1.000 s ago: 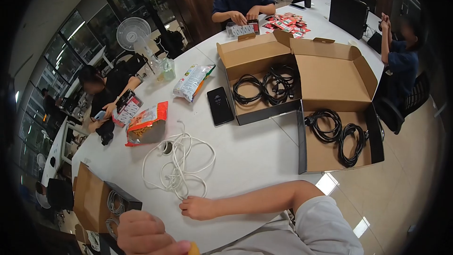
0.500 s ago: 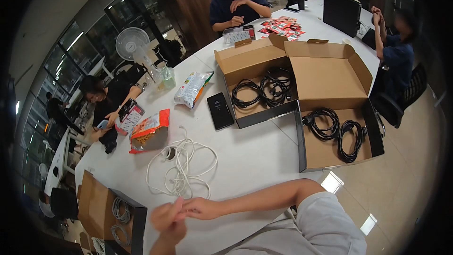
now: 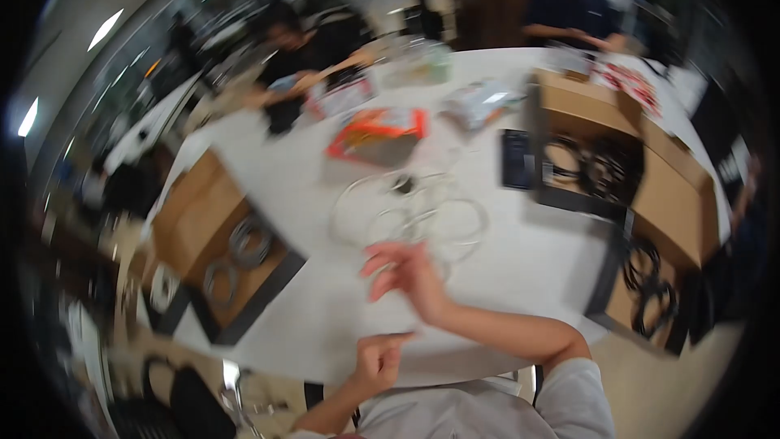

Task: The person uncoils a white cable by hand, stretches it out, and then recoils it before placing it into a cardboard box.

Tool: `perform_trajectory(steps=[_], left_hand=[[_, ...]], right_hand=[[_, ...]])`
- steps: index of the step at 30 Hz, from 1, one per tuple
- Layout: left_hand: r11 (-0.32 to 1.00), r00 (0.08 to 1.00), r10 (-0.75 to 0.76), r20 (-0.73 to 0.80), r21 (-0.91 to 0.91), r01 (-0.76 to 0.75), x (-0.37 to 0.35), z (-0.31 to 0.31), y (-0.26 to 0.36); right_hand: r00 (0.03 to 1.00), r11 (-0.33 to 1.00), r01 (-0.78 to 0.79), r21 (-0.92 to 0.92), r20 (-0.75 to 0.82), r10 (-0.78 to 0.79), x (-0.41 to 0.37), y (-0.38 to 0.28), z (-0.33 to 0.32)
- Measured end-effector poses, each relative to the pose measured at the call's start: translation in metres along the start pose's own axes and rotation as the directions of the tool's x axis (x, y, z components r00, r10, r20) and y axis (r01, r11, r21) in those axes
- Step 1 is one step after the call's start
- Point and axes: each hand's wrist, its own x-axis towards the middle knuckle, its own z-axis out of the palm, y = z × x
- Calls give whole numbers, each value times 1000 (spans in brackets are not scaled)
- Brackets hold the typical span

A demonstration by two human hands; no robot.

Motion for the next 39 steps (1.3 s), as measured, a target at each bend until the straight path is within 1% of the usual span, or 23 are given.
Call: perform_trajectory(steps=[2, 3, 4, 5, 6, 8, 10, 12, 13, 14, 15, 16, 17, 21, 24, 26, 28, 30, 31, 33, 35, 37, 39], left_hand=[[995, 999, -27, -40, 93, 30, -4, -26, 9], [990, 998, -38, -44, 134, 43, -8, -39, 13], [981, 986, -18, -167, 186, 50, -15, -53, 12], [971, 964, 19, -266, 233, 45, -21, -71, 7], [960, 935, 61, -348, 277, 40, -29, -88, 3], [936, 823, 64, -565, 320, 147, -49, -123, -2], [878, 701, 24, -712, 350, 326, -62, -154, 13], [842, 637, 59, -768, 382, 382, -75, -172, 14], [825, 615, 77, -785, 396, 403, -78, -179, 14], [803, 614, 104, -782, 431, 412, -80, -184, 14], [783, 624, 129, -771, 465, 412, -82, -185, 13], [768, 642, 154, -751, 500, 400, -82, -186, 11], [756, 653, 140, -744, 506, 415, -83, -185, 9], [776, 701, 127, -702, 510, 371, -75, -176, -9], [813, 741, 7, -672, 435, 387, -54, -155, -5], [792, 836, 47, -547, 531, 303, -32, -138, -1], [759, 906, 68, -417, 611, 224, -7, -124, 10], [727, 960, 57, -275, 670, 149, 26, -107, 20], [728, 980, 66, -188, 680, 81, 42, -101, 20], [728, 996, 90, -11, 683, -59, 74, -83, 15], [775, 994, 50, 100, 624, -102, 103, -57, -7], [794, 985, 37, 169, 594, -132, 122, -30, -42], [714, 979, 40, 199, 680, -167, 129, -9, -50]], right_hand=[[991, 986, 134, -95, -17, -136, 6, -14, 3], [971, 964, 234, -129, -11, -238, 9, -21, 7], [948, 937, 314, -153, 4, -317, 9, -23, 6], [931, 912, 353, -209, -22, -365, 8, -24, 10], [923, 875, 375, -306, 34, -383, 7, -19, 9], [900, 761, 423, -491, 135, -413, 1, -8, 3], [876, 522, 480, -705, 355, -326, -9, 14, -12], [778, 374, 617, -692, 606, -164, -21, 35, -13], [718, 277, 679, -680, 694, -58, -26, 43, -12], [659, 178, 732, -657, 750, 57, -34, 50, -10], [608, 81, 774, -628, 773, 178, -41, 57, -8], [621, 82, 762, -642, 761, 186, -48, 63, -7], [635, 78, 750, -657, 748, 194, -51, 70, -6], [686, 32, 712, -702, 704, 187, -52, 78, -3], [746, 29, 652, -758, 648, 158, -55, 82, -6], [738, 40, 665, -746, 664, 122, -58, 85, -9], [719, 58, 688, -723, 690, 80, -58, 87, -11], [705, 74, 705, -705, 708, 35, -61, 89, -15], [695, 71, 717, -694, 719, 11, -61, 90, -15], [670, 58, 742, -668, 741, -33, -61, 90, -18], [691, 80, 722, -687, 720, -57, -62, 92, -21], [697, 109, 717, -689, 714, -69, -63, 95, -22], [705, 127, 708, -694, 705, -76, -64, 96, -25]])
